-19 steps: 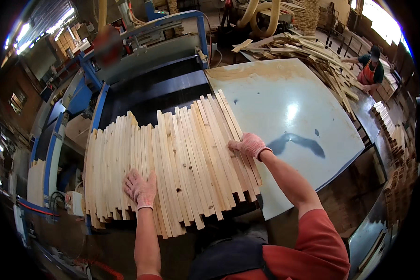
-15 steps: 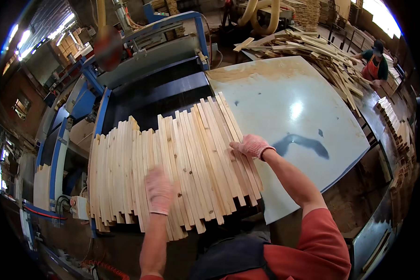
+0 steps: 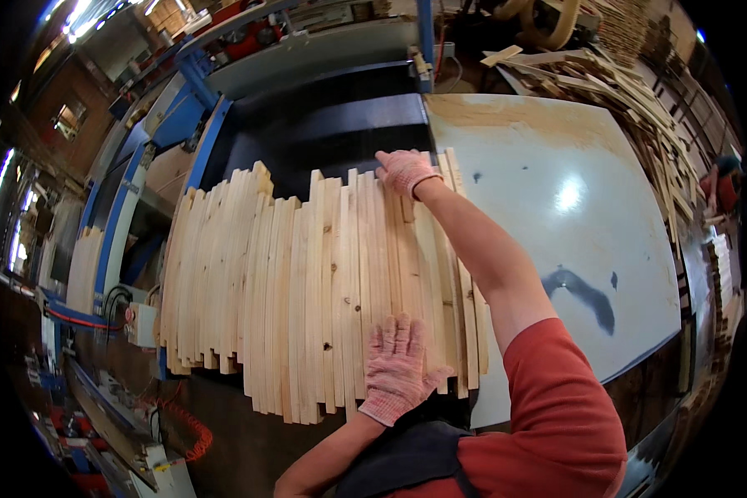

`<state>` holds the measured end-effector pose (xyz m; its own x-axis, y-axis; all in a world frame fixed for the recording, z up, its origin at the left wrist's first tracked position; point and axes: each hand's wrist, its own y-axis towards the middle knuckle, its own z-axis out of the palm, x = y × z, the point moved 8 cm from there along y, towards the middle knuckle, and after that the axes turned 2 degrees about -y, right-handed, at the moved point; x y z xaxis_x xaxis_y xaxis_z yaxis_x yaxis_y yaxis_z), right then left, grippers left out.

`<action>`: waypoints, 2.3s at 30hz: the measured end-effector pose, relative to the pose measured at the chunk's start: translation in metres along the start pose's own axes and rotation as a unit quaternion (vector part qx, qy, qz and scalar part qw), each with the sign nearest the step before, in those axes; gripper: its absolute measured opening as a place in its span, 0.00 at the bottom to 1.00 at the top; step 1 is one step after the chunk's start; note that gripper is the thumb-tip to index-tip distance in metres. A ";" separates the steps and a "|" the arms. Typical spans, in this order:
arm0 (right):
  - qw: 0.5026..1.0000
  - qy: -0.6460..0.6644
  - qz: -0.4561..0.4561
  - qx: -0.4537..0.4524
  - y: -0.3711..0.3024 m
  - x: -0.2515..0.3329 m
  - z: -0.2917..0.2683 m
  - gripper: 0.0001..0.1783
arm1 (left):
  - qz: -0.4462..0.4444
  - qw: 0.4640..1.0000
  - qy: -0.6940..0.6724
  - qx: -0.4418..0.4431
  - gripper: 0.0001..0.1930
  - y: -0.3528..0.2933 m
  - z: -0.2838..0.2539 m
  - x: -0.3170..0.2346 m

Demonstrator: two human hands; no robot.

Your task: The person repeatedly picks up stacks of light-colored wooden planks from a metal table and places them onto a conveyor belt. They also move planks between different tables and organize them into neat piles. The person wears gloves and an apron while working in a busy workshop environment.

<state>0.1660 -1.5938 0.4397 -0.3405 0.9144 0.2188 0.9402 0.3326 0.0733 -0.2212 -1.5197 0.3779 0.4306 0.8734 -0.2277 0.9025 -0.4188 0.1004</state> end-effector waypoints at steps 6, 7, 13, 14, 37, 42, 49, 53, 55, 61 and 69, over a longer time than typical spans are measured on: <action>0.993 0.055 0.072 -0.073 -0.017 0.026 -0.051 0.28 | -0.005 0.998 -0.046 -0.043 0.60 -0.005 -0.003 0.002; 0.989 0.070 0.092 -0.094 -0.029 0.028 -0.067 0.29 | -0.003 0.995 -0.070 -0.070 0.59 -0.006 -0.007 0.003; 0.887 0.408 -0.020 -0.216 -0.099 0.023 -0.141 0.41 | -0.039 0.954 -0.195 -0.224 0.44 -0.009 -0.035 0.001; 0.851 0.442 -0.059 -0.279 -0.117 0.020 -0.151 0.43 | -0.059 0.947 -0.231 -0.217 0.42 -0.006 -0.038 0.002; 0.937 0.212 0.274 -0.036 -0.305 -0.071 -0.020 0.32 | -0.113 0.771 -0.606 -0.163 0.38 -0.015 -0.114 0.046; 0.928 0.160 0.335 0.022 -0.336 -0.116 -0.015 0.31 | -0.114 0.796 -0.573 -0.156 0.37 -0.012 -0.114 0.043; 0.948 0.152 0.277 -0.023 -0.337 -0.111 -0.012 0.34 | -0.093 0.759 -0.632 -0.127 0.36 0.008 -0.103 0.017; 0.947 0.210 0.242 0.032 -0.316 -0.060 -0.002 0.38 | -0.071 0.739 -0.659 -0.120 0.33 0.016 -0.100 0.005; 0.939 0.257 0.222 0.049 -0.310 -0.040 0.003 0.39 | -0.085 0.743 -0.653 -0.125 0.33 0.016 -0.098 0.004; 0.943 0.227 0.241 0.026 -0.303 -0.046 0.003 0.35 | -0.085 0.755 -0.641 -0.108 0.31 0.011 -0.094 0.006; 0.964 0.128 0.228 -0.054 -0.331 -0.094 -0.038 0.31 | -0.102 0.741 -0.655 -0.106 0.34 0.009 -0.099 0.017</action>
<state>-0.1132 -1.7990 0.4315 0.1081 0.8685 0.4838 0.9915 -0.1294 0.0107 -0.2051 -1.4836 0.4704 0.0343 -0.1358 -0.9901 0.9885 -0.1412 0.0536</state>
